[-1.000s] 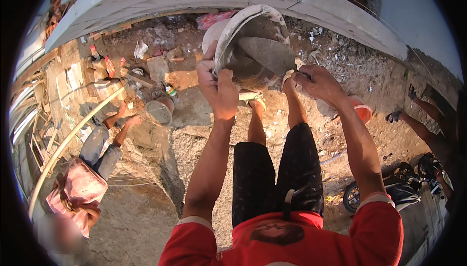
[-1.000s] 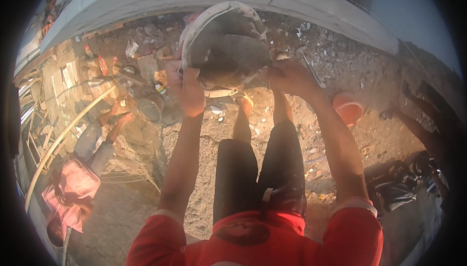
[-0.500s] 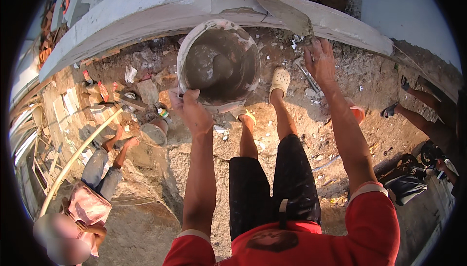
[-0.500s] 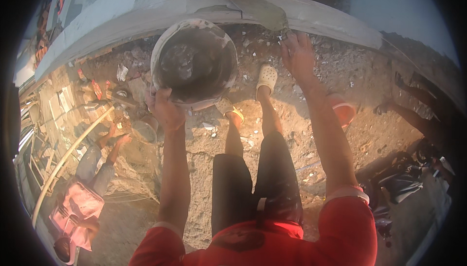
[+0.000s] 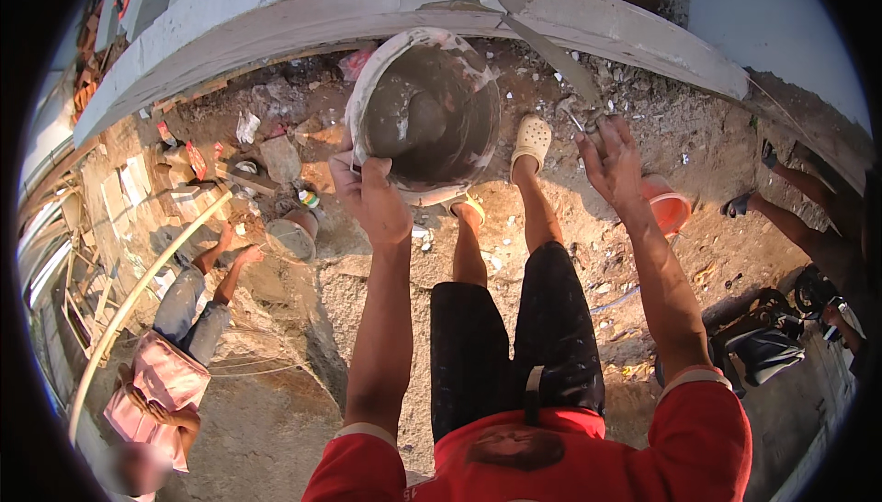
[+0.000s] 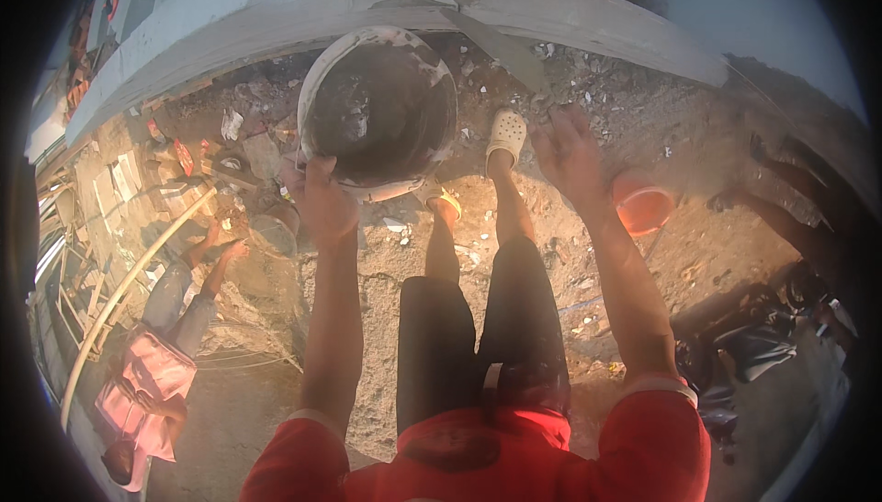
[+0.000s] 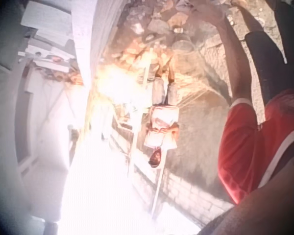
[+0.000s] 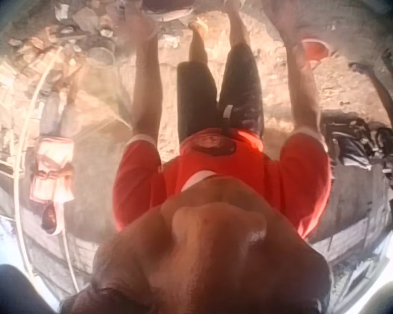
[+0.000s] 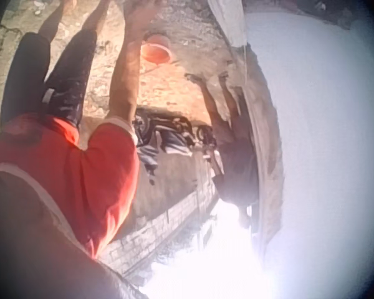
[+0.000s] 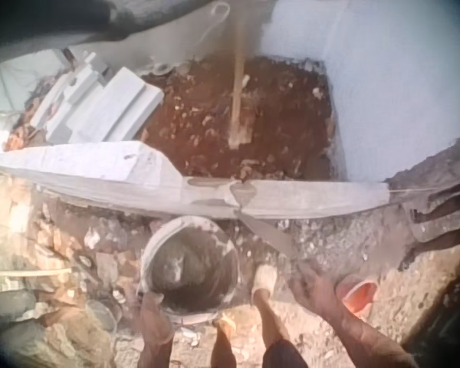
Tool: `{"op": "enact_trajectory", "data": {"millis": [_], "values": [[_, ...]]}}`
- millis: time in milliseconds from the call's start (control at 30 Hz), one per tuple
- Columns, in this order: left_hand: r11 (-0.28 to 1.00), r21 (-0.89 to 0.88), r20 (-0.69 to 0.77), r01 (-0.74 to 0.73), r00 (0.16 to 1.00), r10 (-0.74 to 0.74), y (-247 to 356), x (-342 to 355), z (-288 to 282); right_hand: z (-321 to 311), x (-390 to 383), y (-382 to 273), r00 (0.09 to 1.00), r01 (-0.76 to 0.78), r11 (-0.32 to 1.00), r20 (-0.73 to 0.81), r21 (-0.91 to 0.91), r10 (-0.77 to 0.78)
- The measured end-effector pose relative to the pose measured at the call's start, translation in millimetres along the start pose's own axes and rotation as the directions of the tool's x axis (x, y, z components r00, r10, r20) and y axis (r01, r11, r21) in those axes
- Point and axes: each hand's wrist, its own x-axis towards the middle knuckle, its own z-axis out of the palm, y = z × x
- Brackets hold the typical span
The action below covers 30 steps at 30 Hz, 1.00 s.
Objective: The person applies cement to a curved wall using a trowel, then places white rectangular tiles onto the wet cement. They adjust the tiles by hand and tap them with a hammer to secure them in place.
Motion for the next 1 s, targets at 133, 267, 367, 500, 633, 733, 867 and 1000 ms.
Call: {"op": "enact_trajectory", "data": {"millis": [133,267,367,500,633,733,867,1000], "values": [[0.991,0.023,0.131,-0.134,0.983,0.13,9,-10,18,-10,9,-54,0.916,0.017,1.0,0.4,0.019,-0.023],[0.957,0.102,0.23,-0.27,0.943,0.242,19,-22,33,15,56,-88,0.738,-0.055,0.998,0.671,-0.042,0.069],[0.923,0.106,0.313,-0.369,0.894,0.321,21,-25,36,18,70,-102,0.561,-0.061,0.998,0.826,-0.013,0.045],[0.937,0.092,0.295,-0.337,0.908,0.298,21,-18,28,-2,56,-90,0.398,-0.48,0.866,0.915,0.143,0.07],[0.979,0.033,0.229,-0.203,0.955,0.191,23,-11,20,-5,34,-51,0.412,-0.56,0.816,0.903,0.143,0.124],[0.99,-0.027,0.194,-0.137,0.971,0.14,23,-8,22,6,20,-21,0.644,-0.311,0.936,0.761,0.165,0.08],[0.999,-0.036,0.131,-0.01,0.991,0.015,23,-7,25,7,5,2,0.716,-0.436,0.839,0.69,0.326,0.104],[0.998,-0.058,0.064,0.012,0.998,-0.008,16,-5,25,-11,5,16,0.769,-0.544,0.747,0.583,0.382,0.262]]}}
